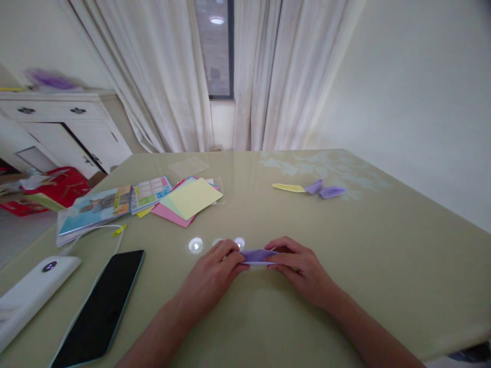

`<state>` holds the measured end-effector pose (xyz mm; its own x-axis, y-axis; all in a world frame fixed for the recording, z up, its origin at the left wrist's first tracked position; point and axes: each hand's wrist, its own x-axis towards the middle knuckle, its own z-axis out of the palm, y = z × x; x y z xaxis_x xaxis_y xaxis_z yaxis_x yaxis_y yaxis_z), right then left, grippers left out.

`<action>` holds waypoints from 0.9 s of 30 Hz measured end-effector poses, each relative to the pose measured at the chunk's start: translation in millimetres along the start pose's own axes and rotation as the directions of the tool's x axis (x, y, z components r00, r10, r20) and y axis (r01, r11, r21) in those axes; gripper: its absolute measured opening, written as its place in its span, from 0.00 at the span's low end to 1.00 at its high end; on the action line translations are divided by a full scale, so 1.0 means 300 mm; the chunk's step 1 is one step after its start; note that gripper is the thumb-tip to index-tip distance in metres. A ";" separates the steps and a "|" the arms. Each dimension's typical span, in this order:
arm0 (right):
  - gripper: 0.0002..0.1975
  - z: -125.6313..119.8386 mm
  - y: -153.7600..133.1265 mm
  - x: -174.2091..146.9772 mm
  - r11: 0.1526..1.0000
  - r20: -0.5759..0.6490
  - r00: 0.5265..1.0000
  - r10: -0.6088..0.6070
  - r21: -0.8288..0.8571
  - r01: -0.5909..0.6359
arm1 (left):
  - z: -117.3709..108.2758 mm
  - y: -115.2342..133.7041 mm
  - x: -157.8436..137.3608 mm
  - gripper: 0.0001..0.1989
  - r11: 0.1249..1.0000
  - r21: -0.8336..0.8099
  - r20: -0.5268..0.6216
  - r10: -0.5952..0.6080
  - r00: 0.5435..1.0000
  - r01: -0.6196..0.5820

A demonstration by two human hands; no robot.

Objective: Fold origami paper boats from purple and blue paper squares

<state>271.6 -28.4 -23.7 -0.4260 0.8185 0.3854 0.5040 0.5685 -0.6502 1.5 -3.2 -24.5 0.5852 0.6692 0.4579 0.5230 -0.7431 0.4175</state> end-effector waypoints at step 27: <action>0.20 -0.003 -0.013 0.016 0.760 0.151 0.958 0.242 0.585 -0.284 | 0.015 0.044 -0.002 0.15 0.151 -0.951 0.210 -0.332 0.920 0.271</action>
<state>268.3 -26.7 -18.7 -0.3999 0.9096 0.1127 0.0647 0.1507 -0.9865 10.7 -13.5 -22.9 0.4949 0.8609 0.1179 -0.3515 0.0742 0.9333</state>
